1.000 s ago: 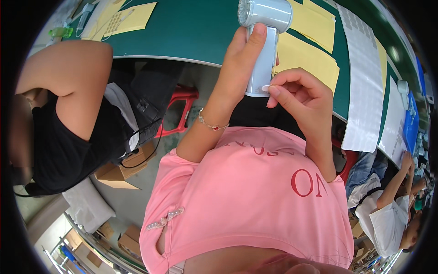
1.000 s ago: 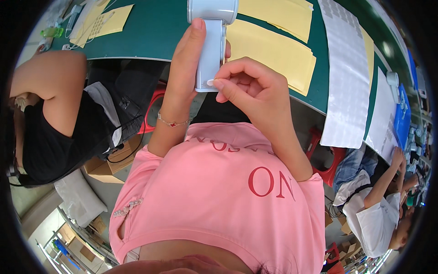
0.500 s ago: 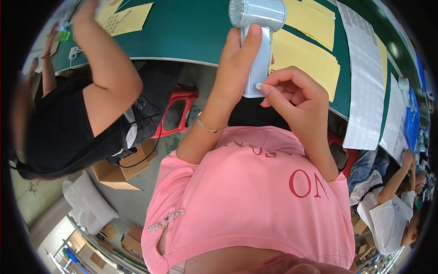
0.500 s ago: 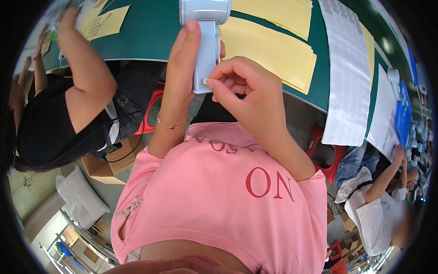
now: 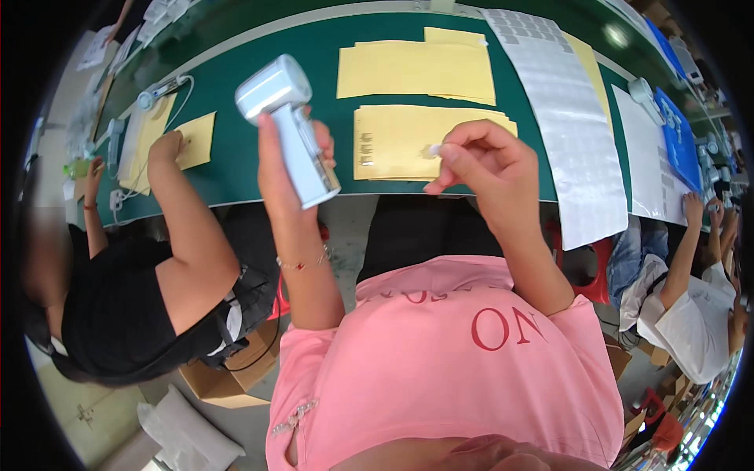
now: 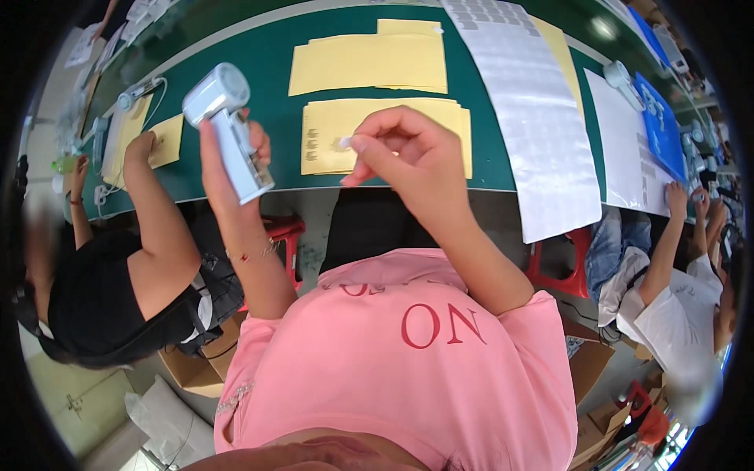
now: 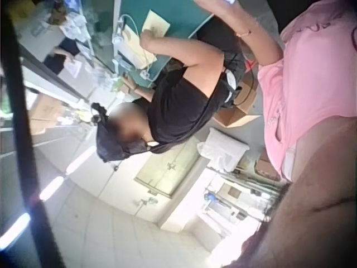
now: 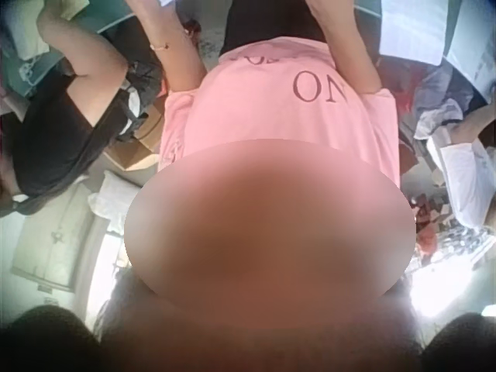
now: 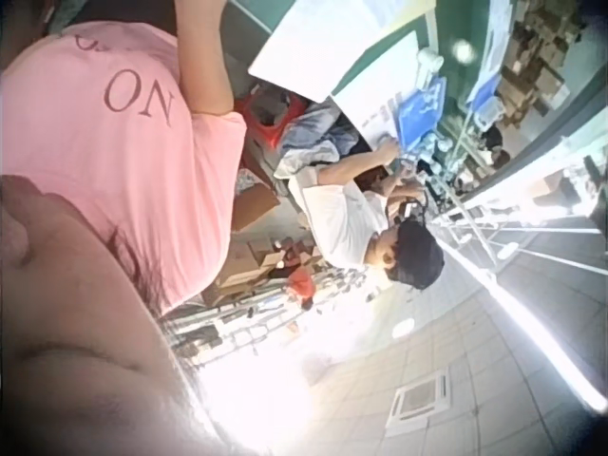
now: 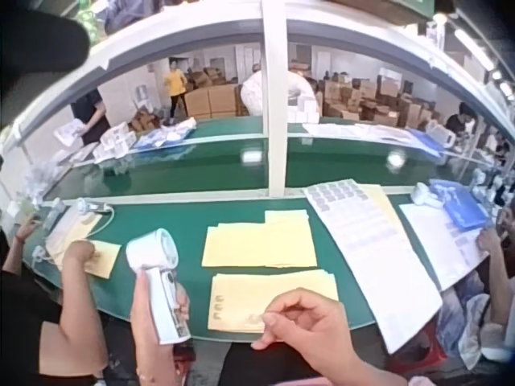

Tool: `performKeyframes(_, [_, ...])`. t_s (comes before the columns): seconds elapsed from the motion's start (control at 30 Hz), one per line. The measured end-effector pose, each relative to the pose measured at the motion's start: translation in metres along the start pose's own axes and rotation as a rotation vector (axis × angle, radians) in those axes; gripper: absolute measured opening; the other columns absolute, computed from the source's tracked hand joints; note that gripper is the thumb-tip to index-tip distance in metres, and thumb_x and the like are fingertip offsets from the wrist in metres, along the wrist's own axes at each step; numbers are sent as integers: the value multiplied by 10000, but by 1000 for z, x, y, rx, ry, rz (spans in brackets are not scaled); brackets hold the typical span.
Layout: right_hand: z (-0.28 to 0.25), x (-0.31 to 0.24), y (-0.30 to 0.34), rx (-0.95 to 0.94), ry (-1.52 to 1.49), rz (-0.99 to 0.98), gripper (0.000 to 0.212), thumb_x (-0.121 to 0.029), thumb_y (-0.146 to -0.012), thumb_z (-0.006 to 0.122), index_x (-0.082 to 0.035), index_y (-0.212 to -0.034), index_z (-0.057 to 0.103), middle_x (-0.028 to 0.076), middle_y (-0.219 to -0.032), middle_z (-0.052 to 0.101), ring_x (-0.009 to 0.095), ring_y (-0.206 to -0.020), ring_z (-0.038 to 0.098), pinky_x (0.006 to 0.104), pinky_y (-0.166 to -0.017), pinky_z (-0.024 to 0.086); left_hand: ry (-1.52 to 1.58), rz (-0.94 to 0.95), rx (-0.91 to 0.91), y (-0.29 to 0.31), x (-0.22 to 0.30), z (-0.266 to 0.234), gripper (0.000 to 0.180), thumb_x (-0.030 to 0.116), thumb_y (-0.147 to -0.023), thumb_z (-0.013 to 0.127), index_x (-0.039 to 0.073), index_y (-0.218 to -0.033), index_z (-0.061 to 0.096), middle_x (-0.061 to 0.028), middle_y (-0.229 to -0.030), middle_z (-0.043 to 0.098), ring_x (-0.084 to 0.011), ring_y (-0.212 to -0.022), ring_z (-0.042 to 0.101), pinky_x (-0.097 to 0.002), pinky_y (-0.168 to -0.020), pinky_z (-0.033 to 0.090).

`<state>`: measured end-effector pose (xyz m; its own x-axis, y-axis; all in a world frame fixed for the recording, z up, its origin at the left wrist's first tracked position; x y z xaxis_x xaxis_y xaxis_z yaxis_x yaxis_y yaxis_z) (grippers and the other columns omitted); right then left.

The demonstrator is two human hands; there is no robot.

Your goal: Applying identification or branding labels to small handheld portable fans on an assembly line.

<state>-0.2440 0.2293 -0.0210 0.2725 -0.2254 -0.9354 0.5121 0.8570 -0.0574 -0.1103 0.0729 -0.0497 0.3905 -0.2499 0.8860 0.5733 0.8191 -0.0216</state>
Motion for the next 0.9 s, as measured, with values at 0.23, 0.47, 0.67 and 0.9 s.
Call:
performKeyframes(0.23, [16,-7,7,-30,-16,-28,58,71,-809,526,60,-866,536,105,-804,543,121,-615,562,300,-557,571,38,-85,-85,-7,-22,34,468,494,-917,359,49,-954,500,-64,-645,554,-98,-543,517,-213,-486,414])
performKeyframes(0.47, [25,0,5,-72,-5,19,64,67,-807,536,68,-871,545,109,-797,555,122,-614,569,301,-573,572,-105,-27,-20,-1,-13,36,474,487,-914,373,32,-993,480,-65,-661,555,-92,-561,515,-215,-500,413])
performKeyframes(0.67, [44,9,10,-221,84,76,94,52,-796,587,81,-882,566,100,-843,577,133,-685,588,261,-608,554,-195,-6,-38,10,-6,50,462,481,-907,400,34,-988,489,-61,-694,568,-84,-582,517,-209,-520,415])
performKeyframes(0.9, [50,12,12,-215,152,84,95,49,-794,592,68,-885,572,83,-853,573,116,-728,571,241,-625,550,-211,-23,-50,17,-7,56,480,495,-898,417,26,-967,491,-70,-710,574,-90,-593,529,-214,-531,429])
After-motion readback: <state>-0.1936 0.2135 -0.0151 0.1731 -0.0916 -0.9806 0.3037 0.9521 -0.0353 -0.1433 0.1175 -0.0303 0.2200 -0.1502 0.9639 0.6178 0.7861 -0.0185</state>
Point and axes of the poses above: each hand's wrist, its own y-axis away from the middle knuckle, its own z-axis out of the palm, x = y × z, the point moved 10 cm from there along -y, towards the middle knuckle
